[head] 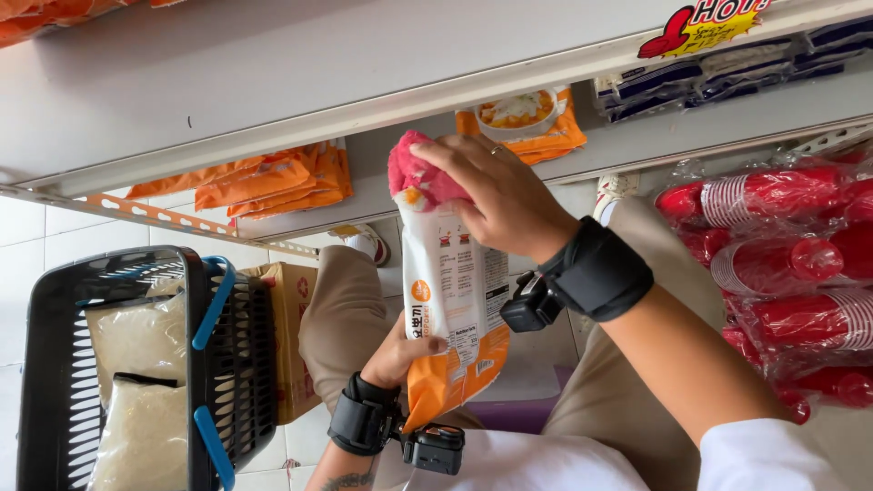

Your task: The person is wiping down individual food packages with a cloth and arranging them on a grocery store shelf.

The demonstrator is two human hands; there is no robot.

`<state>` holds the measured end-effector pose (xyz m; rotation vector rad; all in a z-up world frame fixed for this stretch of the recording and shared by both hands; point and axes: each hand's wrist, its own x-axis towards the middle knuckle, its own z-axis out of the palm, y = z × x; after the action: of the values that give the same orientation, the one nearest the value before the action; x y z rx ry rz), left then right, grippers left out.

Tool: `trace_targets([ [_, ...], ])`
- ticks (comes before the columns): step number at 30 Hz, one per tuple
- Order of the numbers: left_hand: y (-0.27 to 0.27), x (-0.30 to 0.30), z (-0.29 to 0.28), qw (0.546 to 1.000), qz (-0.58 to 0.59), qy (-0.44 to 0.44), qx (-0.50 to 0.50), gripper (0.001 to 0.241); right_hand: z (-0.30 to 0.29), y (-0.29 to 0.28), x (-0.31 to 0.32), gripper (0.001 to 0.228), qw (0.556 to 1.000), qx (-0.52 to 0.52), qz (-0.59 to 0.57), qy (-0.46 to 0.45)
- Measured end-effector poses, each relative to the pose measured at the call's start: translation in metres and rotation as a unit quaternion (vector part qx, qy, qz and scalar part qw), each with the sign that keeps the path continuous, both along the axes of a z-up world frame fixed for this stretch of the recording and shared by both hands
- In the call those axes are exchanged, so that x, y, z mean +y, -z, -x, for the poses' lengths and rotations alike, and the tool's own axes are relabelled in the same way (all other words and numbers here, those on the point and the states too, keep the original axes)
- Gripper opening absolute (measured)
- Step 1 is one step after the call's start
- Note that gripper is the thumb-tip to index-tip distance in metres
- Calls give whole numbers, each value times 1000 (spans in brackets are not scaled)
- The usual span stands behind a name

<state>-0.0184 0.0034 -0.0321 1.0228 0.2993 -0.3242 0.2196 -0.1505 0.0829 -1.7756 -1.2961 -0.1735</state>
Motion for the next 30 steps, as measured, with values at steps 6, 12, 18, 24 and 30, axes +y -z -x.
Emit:
trace_targets([
  [6, -15, 6, 8, 999, 20, -43, -18, 80, -21, 47, -20, 78, 999, -16, 37, -20],
  [12, 0, 13, 15, 992, 75, -98, 2, 81, -10, 88, -39, 73, 989, 147, 25, -17],
  [18, 38, 43, 6, 958, 135, -254, 11, 62, 43, 112, -60, 85, 970, 235, 52, -46],
  [24, 9, 49, -15, 950, 159, -267, -26, 59, 80, 111, -76, 82, 986, 150, 46, -52],
  [30, -15, 25, -29, 939, 164, -301, -27, 60, 109, 96, -68, 70, 993, 37, 111, 17],
])
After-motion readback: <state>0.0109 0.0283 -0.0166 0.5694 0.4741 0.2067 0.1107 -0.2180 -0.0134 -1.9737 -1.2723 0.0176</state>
